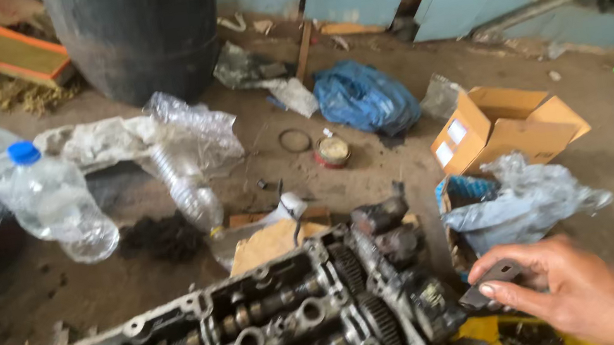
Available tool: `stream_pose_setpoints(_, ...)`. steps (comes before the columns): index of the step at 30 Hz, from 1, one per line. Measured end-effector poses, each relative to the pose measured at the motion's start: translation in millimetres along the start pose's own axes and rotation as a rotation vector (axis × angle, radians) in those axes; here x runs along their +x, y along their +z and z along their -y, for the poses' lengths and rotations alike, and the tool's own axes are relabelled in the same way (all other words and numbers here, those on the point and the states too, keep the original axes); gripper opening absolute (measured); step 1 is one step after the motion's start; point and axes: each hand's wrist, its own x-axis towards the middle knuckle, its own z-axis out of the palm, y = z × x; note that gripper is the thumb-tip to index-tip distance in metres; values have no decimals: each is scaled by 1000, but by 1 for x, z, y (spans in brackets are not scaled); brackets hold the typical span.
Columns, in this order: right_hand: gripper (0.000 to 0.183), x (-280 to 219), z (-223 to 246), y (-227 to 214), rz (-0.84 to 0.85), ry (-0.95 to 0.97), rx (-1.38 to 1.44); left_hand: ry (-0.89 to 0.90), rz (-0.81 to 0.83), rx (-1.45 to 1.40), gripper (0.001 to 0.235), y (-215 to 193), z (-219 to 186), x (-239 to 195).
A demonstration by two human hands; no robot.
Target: The person uses a small metal scraper to remove grime and residue from the surface of a disassembled engine cylinder head. They repeatedly scrape and wipe the metal surfaces, focusing on the camshaft area and surrounding grooves.
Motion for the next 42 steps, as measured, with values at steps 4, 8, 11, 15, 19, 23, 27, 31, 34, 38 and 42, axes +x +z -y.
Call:
stream_pose_setpoints(4,25,11,-43,52,-167,-144,499,-76,-55,15,8,2,-10,46)
stream_pose_setpoints(8,24,19,-28,78,-299,-463,233,-248,-62,70,6,-23,-14,35)
stream_pose_setpoints(11,22,18,12,57,-277,-607,-7,-272,-128,115,8,-27,-21,38)
stream_pose_setpoints(15,19,13,61,11,-19,-681,-181,-381,95,-43,43,-55,-31,48)
stream_pose_setpoints(19,20,15,103,-7,146,-691,-454,-375,296,-234,47,-83,-28,53)
stream_pose_setpoints(23,28,22,135,-15,296,-781,-654,-358,244,-241,48,-90,-27,50)
stream_pose_setpoints(27,13,24,161,-11,439,-592,-851,-359,232,-267,43,-95,-28,51)
stream_pose_setpoints(31,11,35,161,-10,442,-506,-803,-360,204,-294,45,-101,-27,54)
stream_pose_setpoints(34,19,43,138,-23,413,-816,-672,-361,196,-310,45,-105,-23,55)
stream_pose_setpoints(38,14,38,98,-42,314,-658,-519,-346,193,-331,44,-106,-25,60)
stream_pose_setpoints(42,13,34,73,-28,198,-668,-268,-308,177,-310,44,-109,-21,65)
